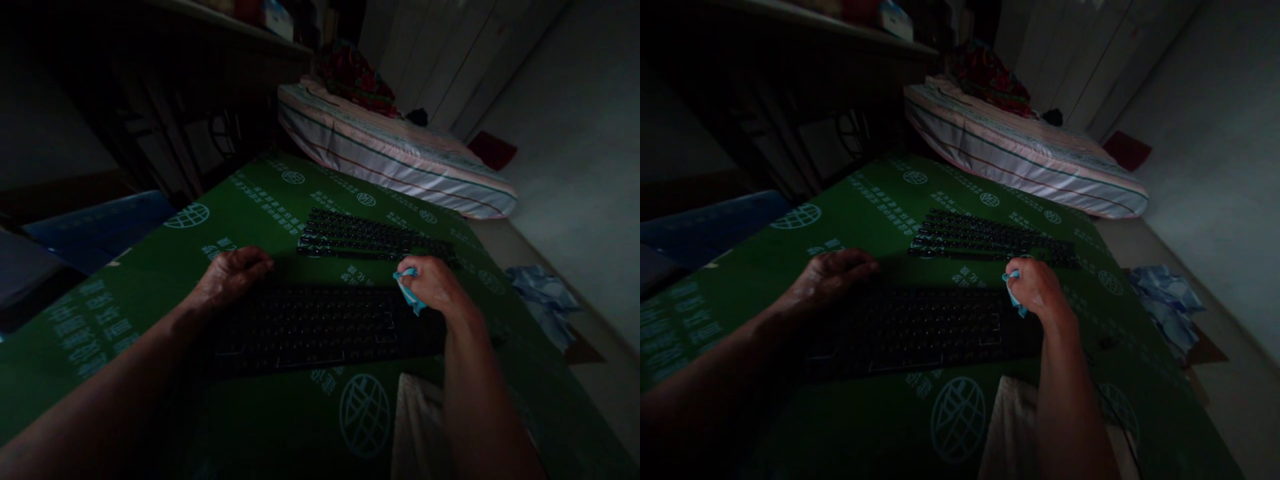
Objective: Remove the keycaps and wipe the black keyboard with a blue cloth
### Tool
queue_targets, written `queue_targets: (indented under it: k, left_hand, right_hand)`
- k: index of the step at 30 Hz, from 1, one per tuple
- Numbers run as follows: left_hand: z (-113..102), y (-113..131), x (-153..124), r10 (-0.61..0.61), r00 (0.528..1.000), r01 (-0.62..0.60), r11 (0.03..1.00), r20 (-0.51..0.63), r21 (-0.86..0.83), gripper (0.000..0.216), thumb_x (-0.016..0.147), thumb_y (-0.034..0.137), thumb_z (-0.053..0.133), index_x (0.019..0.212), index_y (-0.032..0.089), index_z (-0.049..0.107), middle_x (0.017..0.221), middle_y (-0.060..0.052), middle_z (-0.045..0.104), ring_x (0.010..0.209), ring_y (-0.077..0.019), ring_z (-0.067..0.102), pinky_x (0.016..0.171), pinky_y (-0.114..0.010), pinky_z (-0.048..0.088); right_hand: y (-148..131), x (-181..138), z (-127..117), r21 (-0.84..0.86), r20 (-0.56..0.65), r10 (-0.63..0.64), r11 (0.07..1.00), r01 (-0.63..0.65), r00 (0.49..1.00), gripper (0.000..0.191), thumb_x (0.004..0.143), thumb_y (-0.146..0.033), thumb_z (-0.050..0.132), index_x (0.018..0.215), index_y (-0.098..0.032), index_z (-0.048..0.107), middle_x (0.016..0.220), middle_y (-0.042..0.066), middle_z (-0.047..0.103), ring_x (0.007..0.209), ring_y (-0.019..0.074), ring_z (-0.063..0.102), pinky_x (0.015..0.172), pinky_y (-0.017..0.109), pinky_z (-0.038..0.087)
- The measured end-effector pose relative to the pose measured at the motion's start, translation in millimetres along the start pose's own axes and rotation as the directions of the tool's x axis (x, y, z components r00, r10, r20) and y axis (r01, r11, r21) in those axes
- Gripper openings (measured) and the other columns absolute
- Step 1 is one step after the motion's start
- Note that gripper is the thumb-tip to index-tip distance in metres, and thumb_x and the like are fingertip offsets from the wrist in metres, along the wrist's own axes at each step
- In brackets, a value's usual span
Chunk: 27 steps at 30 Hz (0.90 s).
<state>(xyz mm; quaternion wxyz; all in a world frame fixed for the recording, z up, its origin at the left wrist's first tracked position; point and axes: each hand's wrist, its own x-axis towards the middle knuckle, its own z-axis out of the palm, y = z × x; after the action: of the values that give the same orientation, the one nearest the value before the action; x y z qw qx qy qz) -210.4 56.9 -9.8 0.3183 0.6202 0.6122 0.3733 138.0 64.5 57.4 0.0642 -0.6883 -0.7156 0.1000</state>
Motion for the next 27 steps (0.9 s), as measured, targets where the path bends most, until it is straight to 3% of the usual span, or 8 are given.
queue_targets:
  k: [8,12,20,24,27]
  left_hand:
    - [-3,8,-1,-0.026,1.0,0.025,0.999,0.017,0.027,0.033,0.075,0.048,0.059,0.079,0.017,0.064,0.069,-0.001,0.064,0.062,-0.0144,0.054,0.053,-0.022,0.041]
    - [-2,7,-2,-0.035,0.999,0.036,0.999,0.03,-0.014,0.034,0.075,0.049,0.058,0.08,0.016,0.063,0.066,-0.001,0.062,0.057,-0.0124,0.05,0.05,-0.021,0.038]
    - [-2,1,3,-0.011,1.0,0.011,1.0,0.021,-0.009,0.031,0.074,0.047,0.062,0.078,0.016,0.064,0.064,0.001,0.061,0.058,-0.0121,0.05,0.05,-0.02,0.038]
    - [-2,6,0,-0.043,0.999,0.043,0.997,0.004,-0.058,0.032,0.073,0.048,0.064,0.078,0.017,0.064,0.06,0.002,0.06,0.053,-0.0111,0.048,0.047,-0.02,0.036]
    - [0,9,-3,-0.035,0.999,0.035,0.994,0.004,-0.106,0.031,0.071,0.048,0.064,0.077,0.017,0.064,0.06,0.002,0.06,0.052,-0.0117,0.049,0.046,-0.02,0.037]
  right_hand:
    - [-2,5,4,0.011,0.109,-0.158,0.987,0.158,0.981,0.023,0.072,-0.016,0.057,0.087,-0.022,0.074,0.068,-0.001,0.067,0.059,0.0115,0.058,0.056,0.02,0.037]
    - [-7,2,13,0.008,0.167,-0.17,0.985,0.171,0.971,0.024,0.073,-0.017,0.057,0.088,-0.023,0.075,0.069,-0.001,0.069,0.062,0.0122,0.061,0.057,0.02,0.038]
    - [-29,1,20,-0.297,0.205,-0.204,0.919,0.259,0.957,0.029,0.071,-0.01,0.053,0.088,-0.022,0.074,0.089,0.007,0.075,0.09,0.0197,0.068,0.069,0.023,0.041]
    - [-31,-1,21,-0.339,0.237,-0.228,0.891,0.3,0.944,0.029,0.073,-0.01,0.053,0.09,-0.022,0.073,0.095,0.006,0.074,0.096,0.0191,0.066,0.074,0.023,0.041]
    - [-29,-7,24,-0.373,0.19,-0.222,0.885,0.28,0.956,0.031,0.079,-0.011,0.05,0.099,-0.022,0.071,0.101,0.007,0.072,0.1,0.0188,0.064,0.082,0.025,0.04]
